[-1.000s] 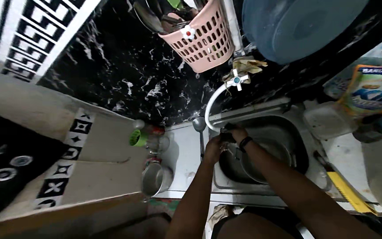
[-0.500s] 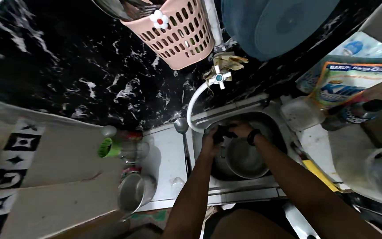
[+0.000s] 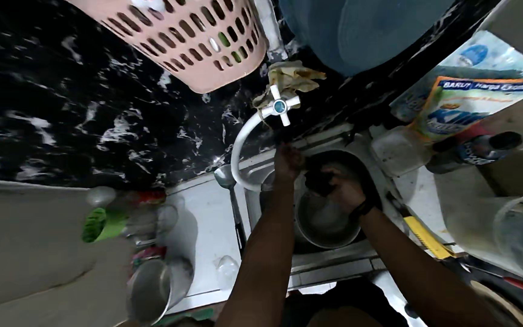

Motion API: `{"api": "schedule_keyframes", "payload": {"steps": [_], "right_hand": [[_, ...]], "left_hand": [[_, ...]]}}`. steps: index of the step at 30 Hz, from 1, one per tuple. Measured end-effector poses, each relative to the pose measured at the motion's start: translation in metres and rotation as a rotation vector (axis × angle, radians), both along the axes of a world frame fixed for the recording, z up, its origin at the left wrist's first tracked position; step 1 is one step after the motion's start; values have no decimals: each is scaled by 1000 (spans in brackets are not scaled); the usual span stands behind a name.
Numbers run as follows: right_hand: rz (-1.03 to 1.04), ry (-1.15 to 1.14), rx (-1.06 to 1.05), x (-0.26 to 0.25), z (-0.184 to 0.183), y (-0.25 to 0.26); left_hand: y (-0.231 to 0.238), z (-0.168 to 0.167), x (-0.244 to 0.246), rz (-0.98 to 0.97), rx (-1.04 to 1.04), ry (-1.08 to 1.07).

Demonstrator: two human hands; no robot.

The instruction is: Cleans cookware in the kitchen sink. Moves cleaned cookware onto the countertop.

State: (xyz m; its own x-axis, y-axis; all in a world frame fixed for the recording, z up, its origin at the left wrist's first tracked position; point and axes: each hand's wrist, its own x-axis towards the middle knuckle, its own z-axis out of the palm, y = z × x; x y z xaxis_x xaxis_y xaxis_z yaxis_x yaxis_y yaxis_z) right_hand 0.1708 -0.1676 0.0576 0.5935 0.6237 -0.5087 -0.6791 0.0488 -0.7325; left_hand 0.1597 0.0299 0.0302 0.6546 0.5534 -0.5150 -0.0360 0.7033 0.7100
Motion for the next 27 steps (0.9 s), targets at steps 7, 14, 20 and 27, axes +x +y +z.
{"api": "schedule_keyframes", "payload": {"steps": [7, 14, 20, 27], "right_hand": [[-135, -14, -110, 2, -18, -30], [182, -181, -154, -8, 9, 32], [386, -39, -176, -12, -44, 66], [367, 122, -18, -36, -30, 99]], "left_hand": [[1, 17, 26, -70, -1, -3], [-37, 25, -96, -462, 241, 276], [-23, 51, -124, -265, 494, 322], [-8, 51, -155, -538, 858, 553]]}}
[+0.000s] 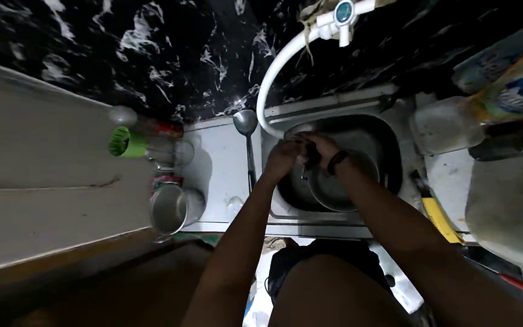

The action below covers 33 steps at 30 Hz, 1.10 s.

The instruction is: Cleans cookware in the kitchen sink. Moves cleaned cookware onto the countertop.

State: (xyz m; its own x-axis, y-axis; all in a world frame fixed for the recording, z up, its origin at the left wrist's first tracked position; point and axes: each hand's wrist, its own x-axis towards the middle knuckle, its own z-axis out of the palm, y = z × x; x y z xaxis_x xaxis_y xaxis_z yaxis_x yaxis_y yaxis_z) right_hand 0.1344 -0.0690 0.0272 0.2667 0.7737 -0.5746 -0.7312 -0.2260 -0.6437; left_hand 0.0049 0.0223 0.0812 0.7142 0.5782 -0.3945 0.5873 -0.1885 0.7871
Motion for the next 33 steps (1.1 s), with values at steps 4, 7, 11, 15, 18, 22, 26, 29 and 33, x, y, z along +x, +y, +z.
{"api": "schedule_keyframes", "payload": {"steps": [4, 7, 11, 15, 18, 22, 26, 29, 33], "right_hand": [[97, -328, -169, 0, 15, 3], [73, -492, -115, -3, 17, 6], [10, -615, -43, 0, 30, -2], [-34, -798, -139, 20, 26, -30], [-130, -392, -164, 21, 11, -52], [-249, 205, -32, 19, -1, -56], [-331, 171, -51, 26, -3, -40], [-182, -55, -69, 29, -18, -31], [-14, -316, -205, 12, -19, -8]], "left_hand": [[-9, -8, -23, 149, -87, -71], [-33, -16, -16, 306, -521, -114], [-48, -24, 14, 437, -852, -340], [-41, -25, 48, 289, -303, -208], [-39, -5, 65, 158, -13, -25], [-35, 1, 74, -144, -42, -118], [-15, 3, 33, -238, 60, -59], [2, -12, 8, -107, 59, 3], [6, -22, -19, -29, -18, -53]]}}
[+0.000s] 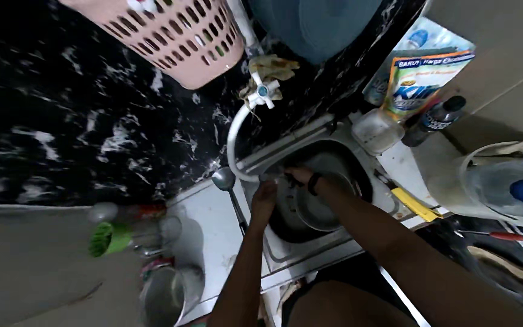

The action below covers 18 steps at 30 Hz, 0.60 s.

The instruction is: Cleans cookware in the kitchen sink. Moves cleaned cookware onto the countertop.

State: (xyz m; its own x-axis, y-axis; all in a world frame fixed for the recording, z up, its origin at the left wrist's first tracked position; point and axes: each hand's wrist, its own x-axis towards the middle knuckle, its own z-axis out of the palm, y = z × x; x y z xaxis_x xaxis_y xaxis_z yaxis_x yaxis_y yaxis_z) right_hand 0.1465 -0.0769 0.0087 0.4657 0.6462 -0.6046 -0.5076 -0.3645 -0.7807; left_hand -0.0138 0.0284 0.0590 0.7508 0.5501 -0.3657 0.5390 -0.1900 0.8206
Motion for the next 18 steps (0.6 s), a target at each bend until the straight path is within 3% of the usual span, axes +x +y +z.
{"api": "schedule_keyframes", "payload": {"steps": [5, 11, 14, 18], "right_hand": [[203, -324, -92, -10, 46, 14], [525, -625, -248, -12, 59, -1], [440, -626, -317, 0, 51, -43], [95, -752, -393, 52, 62, -107]], "left_hand": [[4, 3, -19, 96, -40, 18], [-6, -13, -29, 104, -41, 89], [-30, -26, -31, -25, -31, 231], [-46, -43, -27, -118, -42, 340]]}}
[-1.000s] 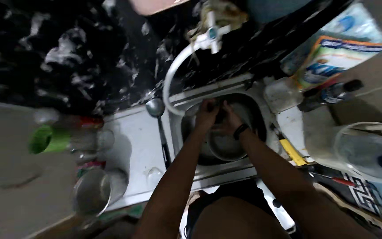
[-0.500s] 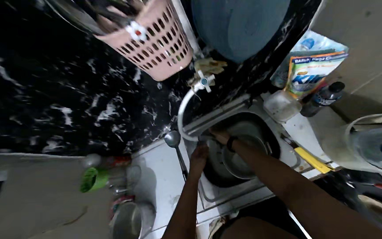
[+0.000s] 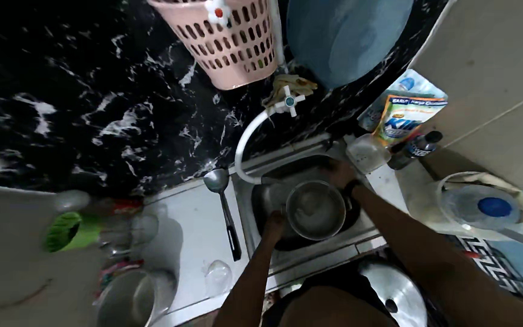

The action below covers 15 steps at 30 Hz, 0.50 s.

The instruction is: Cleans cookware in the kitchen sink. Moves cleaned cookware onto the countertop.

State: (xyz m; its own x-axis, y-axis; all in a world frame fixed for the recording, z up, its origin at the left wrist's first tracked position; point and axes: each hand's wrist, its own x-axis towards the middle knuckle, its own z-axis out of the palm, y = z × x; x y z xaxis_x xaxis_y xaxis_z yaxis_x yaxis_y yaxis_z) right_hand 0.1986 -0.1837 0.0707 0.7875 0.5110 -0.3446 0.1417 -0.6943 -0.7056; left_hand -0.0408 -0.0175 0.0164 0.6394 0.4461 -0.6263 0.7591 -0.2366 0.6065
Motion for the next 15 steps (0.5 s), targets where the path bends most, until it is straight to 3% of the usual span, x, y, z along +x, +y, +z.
{"api": "schedule_keyframes", "payload": {"steps": [2, 5, 7, 9, 11, 15], "right_hand": [[-91, -102, -21, 38, 0, -29], [-53, -236, -196, 75, 7, -63], [-84, -353, -261, 72, 9, -71], [-155, -409, -149, 48, 5, -77], [-222, -256, 37, 9, -7, -71], [-204, 321, 139, -48, -34, -44]], "left_hand": [[-3, -1, 1, 33, -76, -13], [-2, 8, 8, 97, -139, -139], [6, 23, 12, 62, -59, -167], [14, 35, 14, 43, 23, -174], [23, 46, 11, 71, 62, -206], [36, 51, 1, 219, -21, -279]]}}
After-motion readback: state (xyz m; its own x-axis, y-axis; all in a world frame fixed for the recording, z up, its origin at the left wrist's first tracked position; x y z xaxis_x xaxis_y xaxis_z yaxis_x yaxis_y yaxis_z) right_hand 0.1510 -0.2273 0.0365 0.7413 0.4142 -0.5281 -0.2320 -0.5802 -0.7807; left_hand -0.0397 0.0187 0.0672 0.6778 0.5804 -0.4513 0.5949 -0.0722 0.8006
